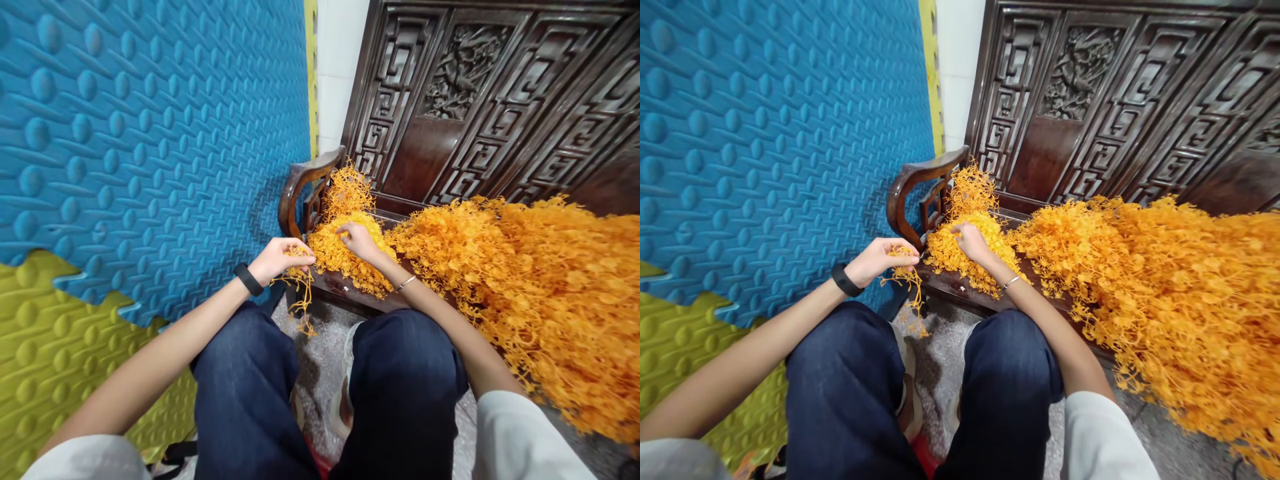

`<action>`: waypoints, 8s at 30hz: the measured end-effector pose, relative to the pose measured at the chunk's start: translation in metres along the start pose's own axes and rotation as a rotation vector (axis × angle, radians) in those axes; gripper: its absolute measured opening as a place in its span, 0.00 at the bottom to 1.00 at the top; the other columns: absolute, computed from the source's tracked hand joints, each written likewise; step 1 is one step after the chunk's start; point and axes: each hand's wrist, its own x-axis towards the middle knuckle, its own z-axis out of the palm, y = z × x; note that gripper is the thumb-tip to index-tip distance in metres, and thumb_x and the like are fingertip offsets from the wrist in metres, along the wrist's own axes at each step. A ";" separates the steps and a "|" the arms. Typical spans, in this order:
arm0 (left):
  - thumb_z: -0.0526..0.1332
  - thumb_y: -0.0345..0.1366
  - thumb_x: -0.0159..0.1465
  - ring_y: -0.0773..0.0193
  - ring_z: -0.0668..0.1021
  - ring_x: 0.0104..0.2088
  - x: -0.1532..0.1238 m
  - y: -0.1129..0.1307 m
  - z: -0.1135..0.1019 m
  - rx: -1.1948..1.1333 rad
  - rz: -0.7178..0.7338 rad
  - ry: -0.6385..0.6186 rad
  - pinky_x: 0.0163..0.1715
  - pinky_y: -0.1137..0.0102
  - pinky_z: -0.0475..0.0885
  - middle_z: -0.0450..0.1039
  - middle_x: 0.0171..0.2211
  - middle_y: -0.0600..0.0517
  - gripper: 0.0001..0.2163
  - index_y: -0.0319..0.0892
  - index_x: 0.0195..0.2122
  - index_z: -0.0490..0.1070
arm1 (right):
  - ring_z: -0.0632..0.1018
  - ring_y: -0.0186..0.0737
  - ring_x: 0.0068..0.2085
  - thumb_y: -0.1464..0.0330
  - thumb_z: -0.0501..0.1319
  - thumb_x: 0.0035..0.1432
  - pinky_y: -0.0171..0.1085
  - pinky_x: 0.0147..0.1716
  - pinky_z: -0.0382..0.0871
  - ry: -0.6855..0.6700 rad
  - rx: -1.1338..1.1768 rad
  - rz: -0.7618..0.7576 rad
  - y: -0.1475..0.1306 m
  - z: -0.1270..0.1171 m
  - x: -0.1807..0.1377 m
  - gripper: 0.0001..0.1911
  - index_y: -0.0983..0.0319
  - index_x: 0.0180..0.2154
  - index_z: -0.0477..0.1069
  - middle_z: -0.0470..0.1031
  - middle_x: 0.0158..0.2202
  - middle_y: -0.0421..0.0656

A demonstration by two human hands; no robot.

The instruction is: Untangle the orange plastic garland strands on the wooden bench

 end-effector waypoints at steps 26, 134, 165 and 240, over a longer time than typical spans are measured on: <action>0.62 0.46 0.56 0.71 0.68 0.16 0.004 0.010 0.016 -0.050 0.129 -0.007 0.19 0.73 0.62 0.68 0.17 0.54 0.16 0.37 0.21 0.70 | 0.68 0.30 0.21 0.71 0.61 0.47 0.33 0.25 0.63 -0.054 0.856 0.064 -0.084 -0.029 -0.019 0.06 0.64 0.22 0.67 0.67 0.18 0.36; 0.68 0.32 0.50 0.73 0.70 0.20 0.008 0.006 0.012 -0.091 0.015 0.000 0.23 0.75 0.66 0.72 0.24 0.54 0.15 0.35 0.39 0.72 | 0.73 0.45 0.37 0.78 0.49 0.56 0.39 0.36 0.64 0.090 -0.253 0.157 0.027 0.006 -0.021 0.16 0.67 0.42 0.70 0.74 0.40 0.53; 0.73 0.28 0.40 0.68 0.76 0.29 0.007 0.001 0.022 -0.019 0.117 -0.146 0.28 0.72 0.73 0.69 0.30 0.57 0.27 0.39 0.39 0.61 | 0.72 0.36 0.38 0.69 0.59 0.59 0.35 0.39 0.65 -0.163 0.227 -0.647 -0.087 -0.036 -0.034 0.05 0.65 0.35 0.71 0.72 0.35 0.44; 0.70 0.42 0.48 0.61 0.78 0.37 0.013 0.007 0.017 -0.143 0.281 0.317 0.41 0.68 0.70 0.80 0.32 0.49 0.10 0.40 0.28 0.80 | 0.73 0.45 0.39 0.74 0.49 0.60 0.39 0.38 0.63 0.185 -0.259 0.125 0.023 0.003 -0.004 0.16 0.68 0.45 0.71 0.74 0.42 0.53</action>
